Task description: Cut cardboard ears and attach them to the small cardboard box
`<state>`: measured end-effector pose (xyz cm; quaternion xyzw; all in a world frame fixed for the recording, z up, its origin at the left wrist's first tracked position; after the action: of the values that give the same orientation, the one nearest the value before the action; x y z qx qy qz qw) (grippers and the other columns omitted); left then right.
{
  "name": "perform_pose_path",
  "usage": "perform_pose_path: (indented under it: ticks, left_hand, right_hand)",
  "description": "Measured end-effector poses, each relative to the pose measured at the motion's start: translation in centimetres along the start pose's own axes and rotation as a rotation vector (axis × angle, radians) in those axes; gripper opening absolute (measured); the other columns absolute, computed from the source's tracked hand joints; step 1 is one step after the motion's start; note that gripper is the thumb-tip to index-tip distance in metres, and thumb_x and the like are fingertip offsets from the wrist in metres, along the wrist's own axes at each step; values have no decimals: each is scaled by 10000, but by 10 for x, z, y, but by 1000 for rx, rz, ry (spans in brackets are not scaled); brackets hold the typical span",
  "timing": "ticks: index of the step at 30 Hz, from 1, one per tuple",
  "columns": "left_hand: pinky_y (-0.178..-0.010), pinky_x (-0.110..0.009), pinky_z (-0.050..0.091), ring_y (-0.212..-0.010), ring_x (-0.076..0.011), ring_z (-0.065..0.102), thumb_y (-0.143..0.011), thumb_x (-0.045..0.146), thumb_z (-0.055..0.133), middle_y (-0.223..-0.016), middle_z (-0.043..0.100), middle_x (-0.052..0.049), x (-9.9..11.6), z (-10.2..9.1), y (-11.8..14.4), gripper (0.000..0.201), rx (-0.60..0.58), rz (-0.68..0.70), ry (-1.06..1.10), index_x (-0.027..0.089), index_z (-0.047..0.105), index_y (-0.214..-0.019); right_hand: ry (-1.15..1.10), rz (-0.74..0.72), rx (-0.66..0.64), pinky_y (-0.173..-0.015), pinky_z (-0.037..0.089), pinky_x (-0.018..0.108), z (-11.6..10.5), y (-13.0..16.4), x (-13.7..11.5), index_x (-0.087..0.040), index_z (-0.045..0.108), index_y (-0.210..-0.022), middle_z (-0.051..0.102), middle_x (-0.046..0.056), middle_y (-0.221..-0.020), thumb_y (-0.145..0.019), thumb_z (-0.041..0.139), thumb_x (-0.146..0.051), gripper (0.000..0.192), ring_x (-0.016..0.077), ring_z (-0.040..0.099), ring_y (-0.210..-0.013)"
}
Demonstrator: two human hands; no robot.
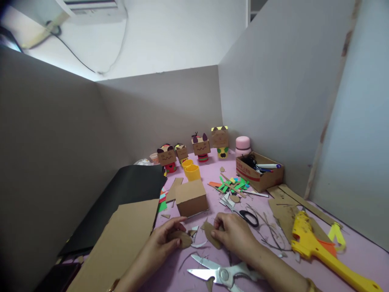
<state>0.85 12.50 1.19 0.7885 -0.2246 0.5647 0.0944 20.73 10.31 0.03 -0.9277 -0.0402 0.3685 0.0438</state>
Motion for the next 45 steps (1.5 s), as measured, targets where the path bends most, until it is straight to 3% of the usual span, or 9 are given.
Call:
perform_pose_path:
  ticks: [5, 10, 15, 20, 25, 29, 35, 45]
  left_hand:
    - [-771, -318, 436, -870, -191, 583, -710, 190, 632, -955, 608, -55, 6, -8, -2, 438, 41, 23, 172, 180, 605, -1147]
    - [-674, -280, 443, -742, -154, 592, -685, 220, 676, -834, 621, -29, 20, -21, -12, 537, 112, -5, 277, 157, 519, -1195]
    - [-727, -275, 457, -826, -161, 606, -755, 202, 623, -943, 667, -67, 51, -40, -28, 496, 183, 36, 208, 159, 498, -1233]
    - [-691, -271, 471, -803, -166, 590, -713, 129, 594, -915, 650, -49, 67, -50, -53, 472, 169, 105, 56, 183, 572, -1181]
    - [-656, -263, 456, -770, -153, 561, -715, 84, 529, -933, 610, -40, 67, -49, -71, 491, 144, 160, -75, 189, 570, -1193]
    - [-734, -284, 445, -786, -151, 568, -703, 18, 485, -899, 608, -24, 65, -44, -76, 512, 101, 199, -161, 189, 587, -1175]
    - [-836, -327, 420, -926, -187, 527, -690, -12, 480, -1019, 559, -42, 63, -43, -74, 559, 115, 247, -234, 229, 589, -1183]
    - [-734, -284, 436, -869, -172, 529, -719, 2, 451, -1012, 527, -44, 57, -40, -69, 596, 95, 235, -185, 228, 518, -1266]
  right_hand:
    - [-312, -60, -20, -553, 412, 233, -7, 0, -4, -176, 527, -773, 575, -13, -669, -809, 496, -293, 127, 136, 532, -608]
    - [-706, -103, 134, -501, 383, 229, -39, -11, -13, -191, 506, -785, 492, -52, -644, -764, 599, -429, 256, 120, 502, -549]
    - [-757, -141, 203, -474, 365, 221, -55, -38, -28, -209, 481, -783, 501, -63, -643, -768, 601, -432, 253, 105, 494, -513]
    - [-777, -206, 246, -488, 379, 228, -50, -62, -40, -204, 525, -778, 543, -45, -666, -745, 618, -376, 199, 111, 491, -538]
    - [-790, -229, 263, -518, 415, 243, -39, -71, -39, -203, 538, -772, 562, -30, -673, -753, 607, -347, 161, 124, 507, -565]
    - [-780, -228, 258, -515, 403, 236, -35, -71, -35, -203, 547, -765, 554, -33, -643, -752, 607, -326, 137, 132, 505, -586]
    - [-779, -221, 246, -496, 389, 234, -34, -71, -32, -208, 546, -763, 552, -35, -644, -731, 608, -316, 129, 134, 491, -581]
    - [-838, -191, 224, -499, 392, 233, -32, -74, -26, -203, 530, -734, 525, -51, -601, -708, 657, -346, 194, 110, 468, -526]
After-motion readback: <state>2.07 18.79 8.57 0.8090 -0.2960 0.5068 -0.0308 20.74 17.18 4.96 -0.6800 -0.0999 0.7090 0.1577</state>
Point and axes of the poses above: each hand's wrist, its own y-axis away from the middle knuckle, its own z-axis out of the palm, x = y × z, the point moved 8 cm from there along -y, towards the middle knuckle
